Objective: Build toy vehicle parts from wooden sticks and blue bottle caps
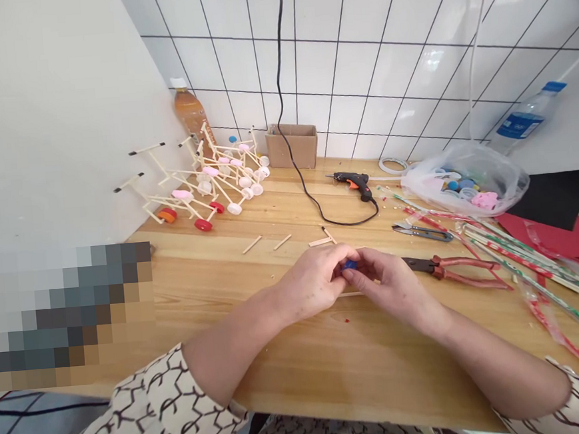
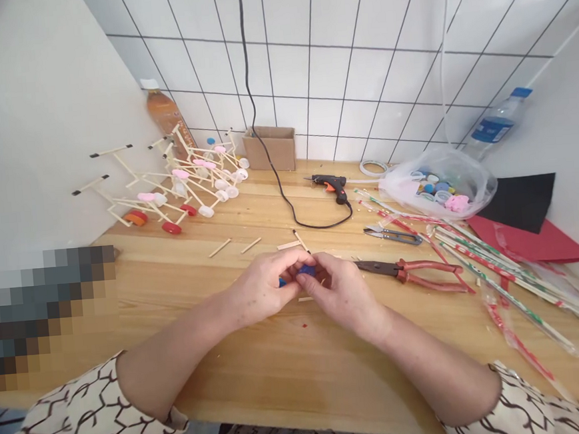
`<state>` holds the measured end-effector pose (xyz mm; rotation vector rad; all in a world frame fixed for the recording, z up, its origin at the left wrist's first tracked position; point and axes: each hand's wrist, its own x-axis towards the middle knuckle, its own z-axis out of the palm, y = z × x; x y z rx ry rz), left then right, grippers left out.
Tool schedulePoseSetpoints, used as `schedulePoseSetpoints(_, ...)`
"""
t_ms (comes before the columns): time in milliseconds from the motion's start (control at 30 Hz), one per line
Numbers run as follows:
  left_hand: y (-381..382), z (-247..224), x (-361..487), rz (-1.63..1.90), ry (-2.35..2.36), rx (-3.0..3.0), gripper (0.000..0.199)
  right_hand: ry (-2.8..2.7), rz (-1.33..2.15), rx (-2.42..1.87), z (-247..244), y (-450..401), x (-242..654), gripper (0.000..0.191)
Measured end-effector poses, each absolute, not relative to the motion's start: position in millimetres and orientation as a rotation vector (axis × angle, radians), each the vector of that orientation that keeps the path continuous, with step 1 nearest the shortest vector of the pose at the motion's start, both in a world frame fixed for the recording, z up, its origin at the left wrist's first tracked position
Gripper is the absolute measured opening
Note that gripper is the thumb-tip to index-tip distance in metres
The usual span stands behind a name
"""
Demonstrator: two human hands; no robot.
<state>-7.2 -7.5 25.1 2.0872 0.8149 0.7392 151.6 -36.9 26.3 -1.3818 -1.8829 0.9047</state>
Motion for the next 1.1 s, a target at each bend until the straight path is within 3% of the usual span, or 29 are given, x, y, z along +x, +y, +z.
schedulePoseSetpoints(167,-1.9,37.8,-18.9,0.605,0.888,2.243,0.033,-1.767,0.919,-1.415,22.2,-35.4,151.9,0.017)
schedulePoseSetpoints(267,5.0,49.1,-33.3,0.355,1.092,2.271,0.037,-1.598,1.002,-1.373,18.8,-33.8,156.6,0.027)
schedulePoseSetpoints(400,9.7,51.4,-41.5,0.058,1.232,2.395,0.048,-1.608,1.042,-1.337,18.6,-34.9,160.4,0.024)
schedulePoseSetpoints(500,9.7,46.2,-37.8,-0.007,1.198,2.468,0.042,-1.649,1.027,-1.314,18.9,-38.1,159.2,0.022)
schedulePoseSetpoints(733,4.4,43.1,-29.6,0.038,1.114,2.473,0.014,-1.769,0.991,-1.292,12.4,-45.5,156.3,0.024)
schedulePoseSetpoints(1100,-6.6,44.9,-24.4,0.489,0.982,2.322,0.026,-1.954,0.688,-1.219,19.0,-56.2,151.0,0.023)
